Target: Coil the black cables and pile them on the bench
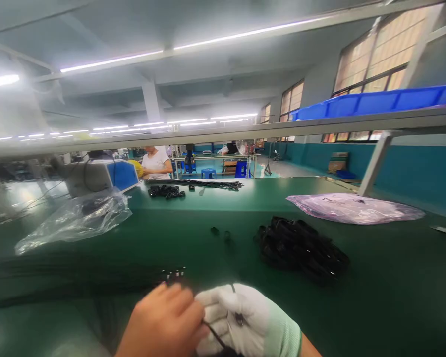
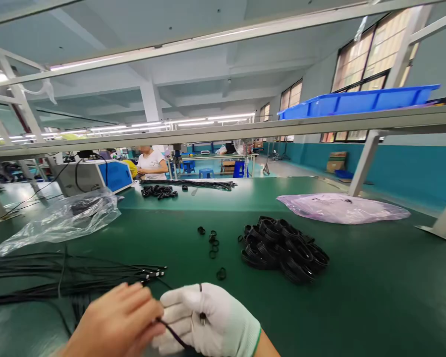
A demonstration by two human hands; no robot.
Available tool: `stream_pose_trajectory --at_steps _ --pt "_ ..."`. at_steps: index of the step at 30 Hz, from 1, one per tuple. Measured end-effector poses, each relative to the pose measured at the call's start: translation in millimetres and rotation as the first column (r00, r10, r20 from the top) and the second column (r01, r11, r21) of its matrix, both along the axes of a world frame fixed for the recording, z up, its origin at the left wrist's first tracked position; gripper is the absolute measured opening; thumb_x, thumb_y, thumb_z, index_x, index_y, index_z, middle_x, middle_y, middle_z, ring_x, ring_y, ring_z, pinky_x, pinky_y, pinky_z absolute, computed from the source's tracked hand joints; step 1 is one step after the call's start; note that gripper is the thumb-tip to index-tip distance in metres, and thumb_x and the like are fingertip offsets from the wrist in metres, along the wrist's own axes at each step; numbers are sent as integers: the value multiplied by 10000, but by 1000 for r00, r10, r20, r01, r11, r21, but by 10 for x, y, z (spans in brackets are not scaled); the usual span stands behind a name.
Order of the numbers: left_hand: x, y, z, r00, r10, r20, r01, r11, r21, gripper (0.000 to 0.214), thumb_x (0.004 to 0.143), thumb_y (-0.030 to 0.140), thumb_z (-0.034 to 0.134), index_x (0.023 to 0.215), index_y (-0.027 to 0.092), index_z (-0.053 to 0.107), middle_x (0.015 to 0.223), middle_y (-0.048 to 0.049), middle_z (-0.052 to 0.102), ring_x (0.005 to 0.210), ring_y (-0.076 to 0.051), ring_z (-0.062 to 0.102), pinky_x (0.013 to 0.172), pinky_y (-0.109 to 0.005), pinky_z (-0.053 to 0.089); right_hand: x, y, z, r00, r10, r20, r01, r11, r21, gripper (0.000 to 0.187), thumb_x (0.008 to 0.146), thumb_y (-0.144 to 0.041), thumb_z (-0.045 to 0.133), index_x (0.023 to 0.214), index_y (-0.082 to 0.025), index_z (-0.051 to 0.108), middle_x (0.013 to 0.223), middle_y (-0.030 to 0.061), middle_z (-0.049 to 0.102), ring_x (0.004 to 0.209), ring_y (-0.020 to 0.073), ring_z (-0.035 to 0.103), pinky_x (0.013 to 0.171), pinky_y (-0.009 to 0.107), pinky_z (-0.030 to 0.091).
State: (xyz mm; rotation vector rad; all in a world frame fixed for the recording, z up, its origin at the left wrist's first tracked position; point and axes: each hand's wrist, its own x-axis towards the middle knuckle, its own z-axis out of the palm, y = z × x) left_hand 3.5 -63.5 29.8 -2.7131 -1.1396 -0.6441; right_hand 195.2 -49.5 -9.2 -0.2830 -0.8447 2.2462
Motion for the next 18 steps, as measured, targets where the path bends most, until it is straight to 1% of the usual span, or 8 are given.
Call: stream_pose_trajectory --at_steps 2,4,6,8,11,13,16,18 --pt "-6 145 209 998 -60 -34 58 996 -64 215 856 387 573 707 251 645 686 4 644 626 -164 551 599 -280 374 -69 -67 -53 996 85 8 -85 996 36 399 758 -313 702 999 -13 599 824 103 592 780 195 619 820 381 408" --pt "20 241 330 998 -70 4 69 981 -180 153 829 351 620 722 252 664 706 21 657 652 -150 556 618 -262 371 -129 -104 -112 993 117 -1 -117 992 53 289 760 -241 682 943 -27 617 747 72 594 737 161 602 823 358 396" --pt "63 293 355 996 -32 81 55 955 -292 111 809 302 640 718 255 682 714 30 659 685 -144 563 674 -255 387 -181 -116 -162 995 99 11 -100 993 61 239 741 -201 677 900 -30 626 740 78 602 754 163 594 827 344 381" --pt "93 337 302 986 14 167 52 921 -385 101 788 271 646 700 247 691 711 33 652 698 -141 566 706 -248 400 -218 -122 -181 997 79 15 -80 996 45 257 708 -211 711 862 -28 618 754 78 590 772 163 582 803 309 361" --pt "74 430 89 948 13 318 167 830 -533 168 823 259 565 739 218 705 733 20 672 708 -136 584 684 -219 422 -234 -133 -122 991 112 -73 -114 993 -28 285 697 -258 749 815 -73 568 699 12 525 642 99 504 701 254 322" --pt "21 483 -154 926 42 376 197 795 -574 273 876 268 459 771 192 700 755 1 689 714 -141 596 666 -213 438 -217 -129 -34 974 114 -194 -134 987 -90 323 681 -287 772 779 -123 512 653 -42 445 575 72 423 653 243 299" --pt "-55 448 -639 943 135 303 41 859 -510 310 902 297 403 793 207 679 788 -14 701 719 -159 608 668 -223 458 -172 -82 93 950 -11 -312 -24 994 -108 342 702 -312 762 751 -156 461 648 -70 350 568 70 366 641 259 320" --pt "-65 323 -927 969 128 209 -36 919 -393 247 887 290 446 777 245 663 767 -2 698 686 -158 620 651 -214 455 -148 -38 120 948 -159 -277 137 986 -95 258 786 -323 688 793 -153 494 671 -60 365 587 77 369 672 288 357"
